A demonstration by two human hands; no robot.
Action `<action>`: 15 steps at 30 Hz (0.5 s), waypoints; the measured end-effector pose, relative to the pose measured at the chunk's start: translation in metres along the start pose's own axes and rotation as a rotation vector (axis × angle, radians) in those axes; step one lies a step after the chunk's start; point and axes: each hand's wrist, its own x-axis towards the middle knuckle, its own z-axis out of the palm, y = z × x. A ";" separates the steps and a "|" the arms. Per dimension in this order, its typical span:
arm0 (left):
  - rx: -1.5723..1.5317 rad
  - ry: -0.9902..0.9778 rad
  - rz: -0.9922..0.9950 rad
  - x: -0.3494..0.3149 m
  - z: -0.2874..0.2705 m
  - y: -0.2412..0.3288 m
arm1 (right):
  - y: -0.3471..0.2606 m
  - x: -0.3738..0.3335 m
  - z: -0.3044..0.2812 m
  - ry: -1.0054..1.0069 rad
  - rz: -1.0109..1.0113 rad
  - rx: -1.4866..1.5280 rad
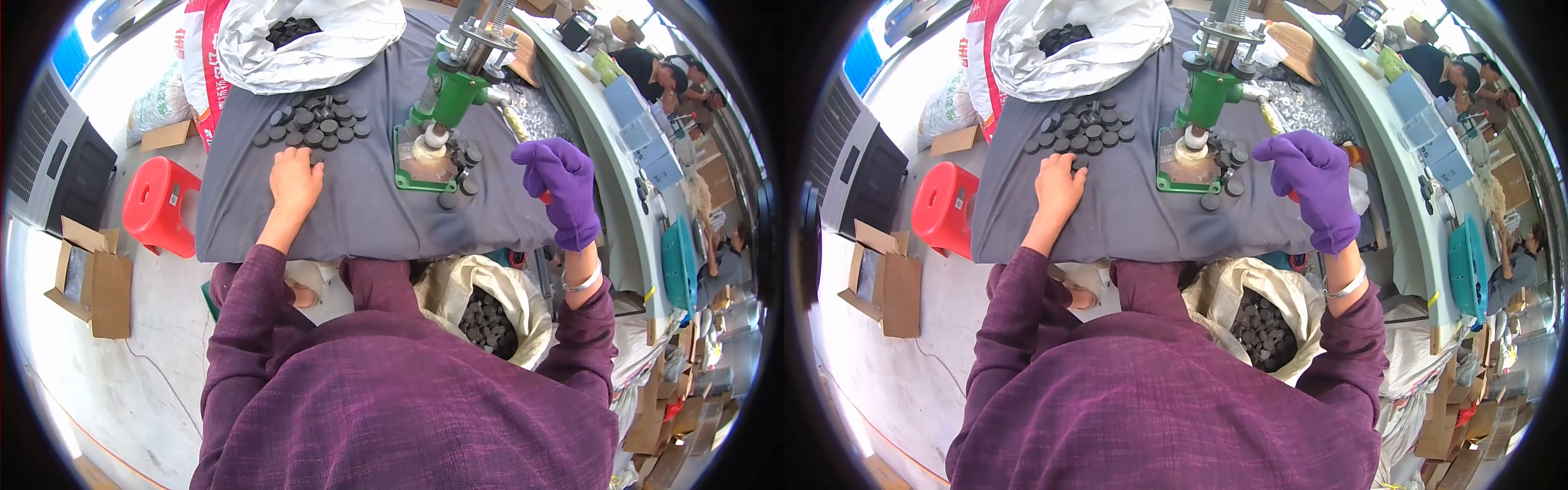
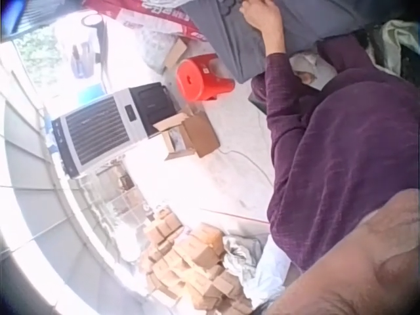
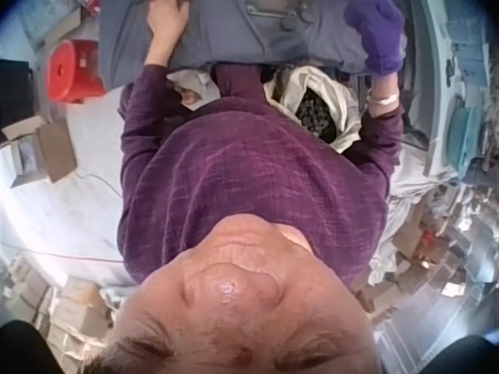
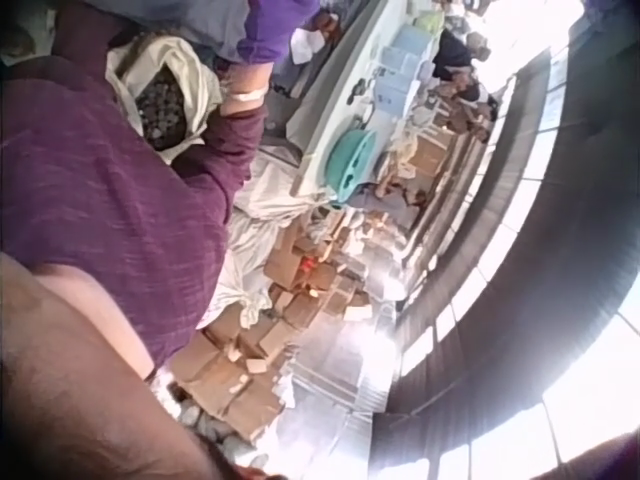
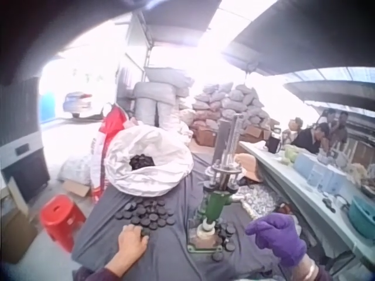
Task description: The person assembles small circular plastic or rubber parts using a manual press machine.
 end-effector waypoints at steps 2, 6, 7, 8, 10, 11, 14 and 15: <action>0.047 -0.049 0.019 0.007 0.000 0.013 | -0.002 -0.003 -0.009 0.029 0.045 -0.010; 0.090 -0.087 0.002 0.008 -0.001 0.008 | -0.004 -0.001 -0.010 -0.083 0.078 -0.078; 0.151 -0.011 0.038 0.002 0.005 -0.015 | 0.006 0.003 -0.003 -0.073 -0.076 -0.133; 0.162 0.009 0.063 0.000 0.009 -0.019 | 0.007 0.004 0.001 -0.076 -0.027 -0.056; 0.111 -0.020 0.077 0.002 0.010 -0.011 | 0.014 -0.005 0.005 -0.054 -0.019 -0.015; 0.106 -0.033 0.074 0.004 0.009 -0.006 | 0.019 -0.010 0.007 -0.032 -0.059 -0.059; 0.094 0.000 0.098 0.006 0.009 0.002 | 0.055 -0.009 0.004 0.034 -0.769 -0.315; 0.086 0.003 0.110 0.005 0.010 0.002 | 0.055 -0.009 0.004 0.044 -0.771 -0.325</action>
